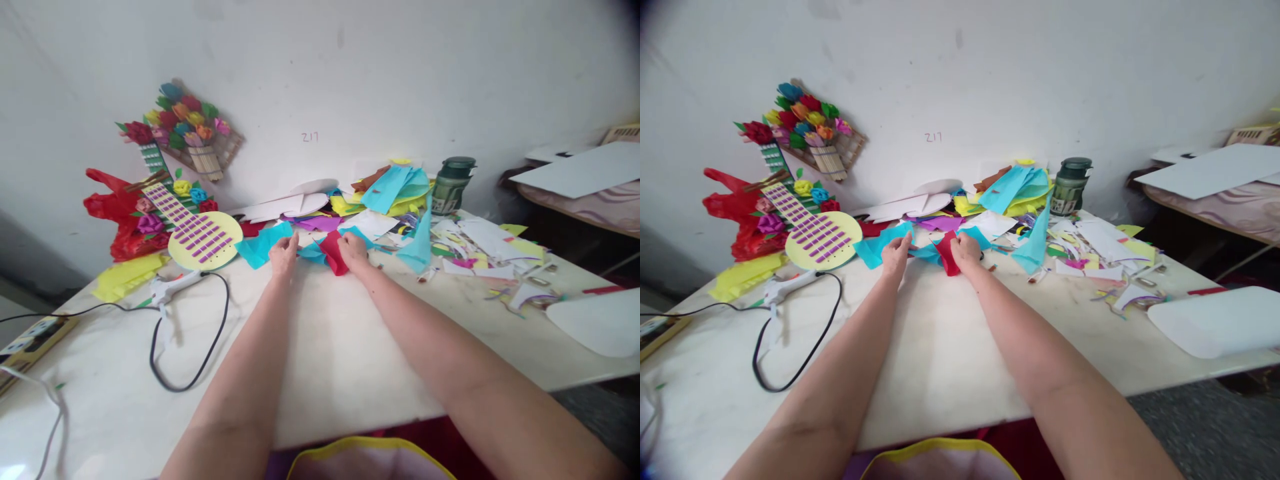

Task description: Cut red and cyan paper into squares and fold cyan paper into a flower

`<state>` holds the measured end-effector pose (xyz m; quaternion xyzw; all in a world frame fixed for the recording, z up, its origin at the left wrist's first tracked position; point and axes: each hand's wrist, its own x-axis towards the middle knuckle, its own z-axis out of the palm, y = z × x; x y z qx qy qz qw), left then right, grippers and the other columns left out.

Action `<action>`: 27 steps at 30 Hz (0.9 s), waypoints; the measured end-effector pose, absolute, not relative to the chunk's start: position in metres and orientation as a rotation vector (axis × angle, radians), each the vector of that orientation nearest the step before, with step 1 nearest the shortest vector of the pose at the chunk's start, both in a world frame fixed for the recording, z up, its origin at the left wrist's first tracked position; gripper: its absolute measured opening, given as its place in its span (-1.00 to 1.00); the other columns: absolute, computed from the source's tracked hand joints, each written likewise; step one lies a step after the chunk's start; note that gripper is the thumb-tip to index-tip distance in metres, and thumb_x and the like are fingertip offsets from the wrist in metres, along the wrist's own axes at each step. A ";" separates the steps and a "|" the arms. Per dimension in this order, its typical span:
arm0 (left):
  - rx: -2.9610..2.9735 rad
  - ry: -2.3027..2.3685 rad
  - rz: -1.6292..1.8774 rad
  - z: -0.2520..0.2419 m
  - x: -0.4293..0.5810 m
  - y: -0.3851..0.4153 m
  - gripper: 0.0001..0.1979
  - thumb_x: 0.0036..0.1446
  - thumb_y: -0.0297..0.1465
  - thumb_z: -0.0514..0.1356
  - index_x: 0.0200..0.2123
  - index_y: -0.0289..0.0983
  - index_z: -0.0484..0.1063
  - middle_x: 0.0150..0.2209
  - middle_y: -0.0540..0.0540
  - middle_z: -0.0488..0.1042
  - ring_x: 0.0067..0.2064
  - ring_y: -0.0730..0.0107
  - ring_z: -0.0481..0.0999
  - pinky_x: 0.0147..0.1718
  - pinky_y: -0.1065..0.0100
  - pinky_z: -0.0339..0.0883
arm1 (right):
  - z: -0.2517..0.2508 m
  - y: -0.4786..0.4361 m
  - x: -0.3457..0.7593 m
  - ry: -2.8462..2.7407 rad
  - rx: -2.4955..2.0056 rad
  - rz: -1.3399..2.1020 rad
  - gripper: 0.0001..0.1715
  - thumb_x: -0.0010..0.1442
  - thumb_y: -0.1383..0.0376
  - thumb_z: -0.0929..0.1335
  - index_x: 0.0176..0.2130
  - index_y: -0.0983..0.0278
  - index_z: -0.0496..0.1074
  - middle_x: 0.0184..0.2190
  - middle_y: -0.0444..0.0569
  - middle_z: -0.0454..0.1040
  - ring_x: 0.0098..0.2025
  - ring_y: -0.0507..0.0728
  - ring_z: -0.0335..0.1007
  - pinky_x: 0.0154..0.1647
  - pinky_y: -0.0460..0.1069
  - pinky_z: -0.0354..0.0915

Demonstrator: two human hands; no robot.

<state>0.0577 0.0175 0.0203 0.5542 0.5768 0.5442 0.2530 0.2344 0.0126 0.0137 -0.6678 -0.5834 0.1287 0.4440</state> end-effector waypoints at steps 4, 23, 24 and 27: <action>1.452 1.833 1.318 0.021 0.042 0.015 -0.74 -0.15 -0.35 0.21 -0.33 -0.33 0.46 -0.41 -0.13 0.52 -0.35 0.30 0.49 -0.34 0.37 0.33 | 0.015 0.012 0.233 -1.432 -1.653 0.306 -0.78 0.06 0.32 0.19 -0.59 0.22 0.23 -0.60 -0.07 0.31 -0.43 0.12 0.20 -0.39 -0.03 0.04; 1.313 1.876 1.178 0.027 0.011 -0.014 -0.41 -0.25 -0.43 0.28 -0.02 -0.34 0.36 -0.52 -0.02 0.37 -0.52 0.40 0.40 -0.48 0.38 0.30 | 0.035 0.002 0.218 -1.377 -1.365 0.407 -0.74 0.10 0.17 0.17 -0.56 0.21 0.14 -0.60 -0.16 0.22 -0.45 0.08 0.12 -0.36 -0.04 0.06; 1.340 1.829 1.214 0.026 0.009 -0.014 -0.42 -0.24 -0.45 0.27 -0.02 -0.32 0.37 -0.54 0.01 0.34 -0.54 0.44 0.37 -0.49 0.40 0.30 | 0.037 0.002 0.214 -1.359 -1.319 0.454 -0.73 0.10 0.15 0.17 -0.56 0.21 0.14 -0.61 -0.17 0.20 -0.46 0.07 0.11 -0.38 -0.05 0.06; 1.404 1.663 1.294 0.019 0.006 -0.012 -0.41 -0.21 -0.47 0.22 0.02 -0.28 0.35 -0.58 0.08 0.28 -0.58 0.55 0.29 -0.50 0.44 0.28 | 0.043 0.006 0.199 -1.291 -1.171 0.629 -0.73 0.10 0.12 0.17 -0.52 0.22 0.18 -0.60 -0.18 0.21 -0.46 0.05 0.12 -0.39 -0.06 0.10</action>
